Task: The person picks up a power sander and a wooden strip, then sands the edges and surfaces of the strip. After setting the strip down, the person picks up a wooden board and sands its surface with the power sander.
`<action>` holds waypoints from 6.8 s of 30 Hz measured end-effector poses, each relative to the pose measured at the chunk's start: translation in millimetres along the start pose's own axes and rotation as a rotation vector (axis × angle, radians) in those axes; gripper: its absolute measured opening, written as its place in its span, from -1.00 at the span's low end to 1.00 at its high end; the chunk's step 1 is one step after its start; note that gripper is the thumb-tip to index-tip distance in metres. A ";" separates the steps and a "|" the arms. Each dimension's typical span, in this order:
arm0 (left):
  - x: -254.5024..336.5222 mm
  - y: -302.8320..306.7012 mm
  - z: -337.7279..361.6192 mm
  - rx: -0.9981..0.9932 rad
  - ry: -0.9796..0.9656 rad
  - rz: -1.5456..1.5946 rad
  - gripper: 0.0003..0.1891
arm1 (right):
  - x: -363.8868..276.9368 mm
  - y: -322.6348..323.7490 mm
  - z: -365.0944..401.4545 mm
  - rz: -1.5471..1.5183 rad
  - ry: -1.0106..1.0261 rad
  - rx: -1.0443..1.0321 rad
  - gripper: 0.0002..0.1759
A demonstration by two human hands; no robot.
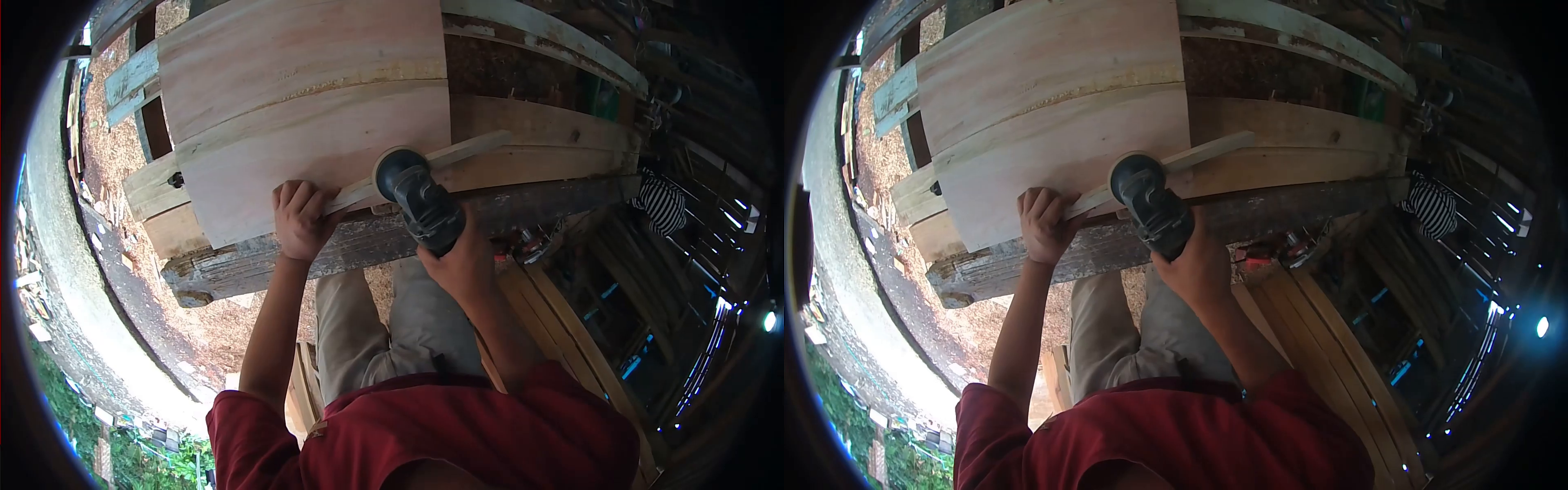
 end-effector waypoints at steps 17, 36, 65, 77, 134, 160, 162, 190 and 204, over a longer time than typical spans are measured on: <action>2.0 -4.5 2.2 -0.031 0.004 -0.082 -0.60 | 53.1 33.4 -13.7 -0.025 -0.117 -0.040 0.03; 6.9 -6.9 -2.0 -0.086 -0.043 -0.136 -0.57 | 171.0 124.1 -42.7 -0.292 -0.415 0.190 -0.27; 249.6 210.0 -20.2 0.433 -0.674 0.006 -0.71 | 27.9 205.1 132.4 -0.774 -0.338 0.558 -0.34; 283.6 229.4 -4.0 0.445 -0.772 0.059 -0.59 | -0.3 203.5 156.5 -0.809 -0.227 0.622 -0.35; 114.6 20.3 66.9 -0.342 0.981 1.395 -0.54 | -2.2 175.4 167.5 -0.932 -0.336 0.372 -0.44; 67.8 12.6 77.0 -0.279 1.192 1.917 -0.76 | 2.5 155.8 162.4 -0.869 -0.289 0.281 -0.26; 64.4 12.0 79.6 -0.267 1.241 1.954 -0.77 | 4.3 156.4 164.1 -0.874 -0.279 0.297 -0.26; 0.1 -15.4 102.9 -0.300 1.204 1.729 -0.71 | -1.0 152.9 159.7 -0.887 -0.349 0.268 -0.30; 10.3 16.1 113.5 -0.191 0.920 0.545 -0.55 | -14.9 159.7 137.3 -0.936 -0.357 0.185 -0.38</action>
Point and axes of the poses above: each hand's wrist, its own z-axis away from the middle knuckle, its own y-axis out of the back of the hand, x = y × z, the point moved 2 cm from there along -z, towards the middle knuckle, and after that the axes turned 1 degree about y, right-handed, at the moved point
